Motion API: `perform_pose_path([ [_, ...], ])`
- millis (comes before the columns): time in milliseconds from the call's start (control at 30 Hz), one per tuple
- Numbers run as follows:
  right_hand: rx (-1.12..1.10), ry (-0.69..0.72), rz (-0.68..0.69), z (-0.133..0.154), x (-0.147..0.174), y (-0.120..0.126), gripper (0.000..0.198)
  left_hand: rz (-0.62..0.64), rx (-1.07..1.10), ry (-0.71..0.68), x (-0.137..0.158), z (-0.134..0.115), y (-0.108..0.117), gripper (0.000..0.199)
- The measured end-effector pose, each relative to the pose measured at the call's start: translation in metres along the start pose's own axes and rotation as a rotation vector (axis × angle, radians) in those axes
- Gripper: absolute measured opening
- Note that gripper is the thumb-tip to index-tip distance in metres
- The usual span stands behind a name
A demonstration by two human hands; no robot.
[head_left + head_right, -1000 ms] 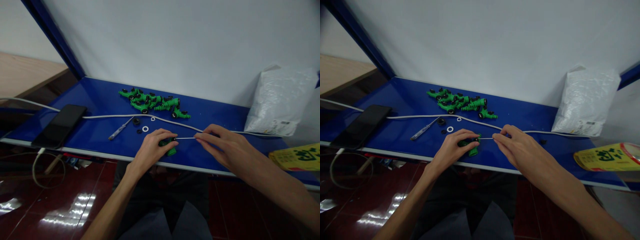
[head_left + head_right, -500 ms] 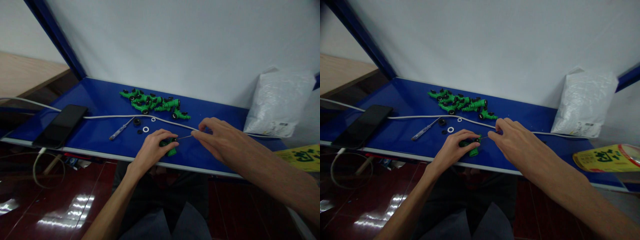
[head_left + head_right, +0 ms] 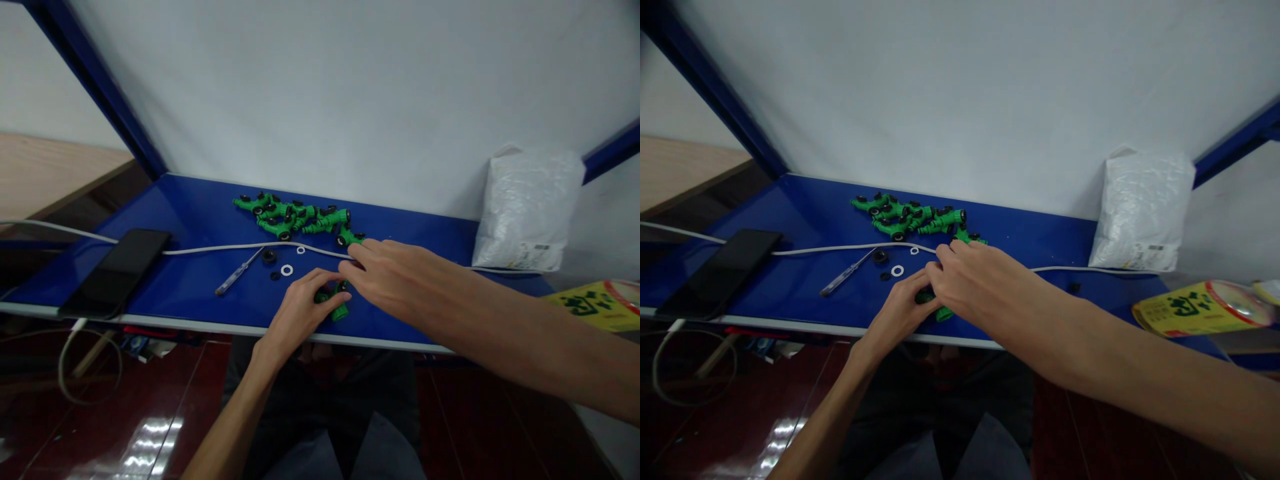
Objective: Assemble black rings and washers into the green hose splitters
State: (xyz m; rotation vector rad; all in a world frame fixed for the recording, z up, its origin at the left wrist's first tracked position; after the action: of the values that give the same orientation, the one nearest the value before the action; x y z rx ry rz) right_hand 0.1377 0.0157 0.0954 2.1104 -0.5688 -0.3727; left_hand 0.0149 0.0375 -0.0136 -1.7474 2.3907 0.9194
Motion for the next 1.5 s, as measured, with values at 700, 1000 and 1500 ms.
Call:
perform_pose_path([
  [700, 0.01, -0.041, 0.045, -0.003, -0.01, 0.009, 0.023, -0.003, 0.002, 0.001, 0.0, 0.0, -0.002, 0.024],
  [1000, 0.104, -0.037, 0.024, -0.001, -0.008, 0.006, 0.014, 0.0, 0.006, 0.008, 0.002, 0.001, -0.001, 0.023],
  [1500, 0.039, 0.042, 0.036, -0.008, -0.008, -0.002, 0.019, 0.032, 0.012, 0.007, -0.001, 0.0, 0.0, 0.023],
])
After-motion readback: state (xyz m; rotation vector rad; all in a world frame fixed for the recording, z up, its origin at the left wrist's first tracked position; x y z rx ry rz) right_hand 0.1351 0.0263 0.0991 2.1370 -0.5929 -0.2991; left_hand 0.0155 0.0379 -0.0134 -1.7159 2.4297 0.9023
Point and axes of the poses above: each hand's wrist, its own x-axis away from the middle knuckle, its own y-axis out of the back of the hand, z = x × y, the point moved 5 cm from there along -x, towards the middle knuckle, and after that the axes turned 6 degrees about -y, right-handed, at the moved point
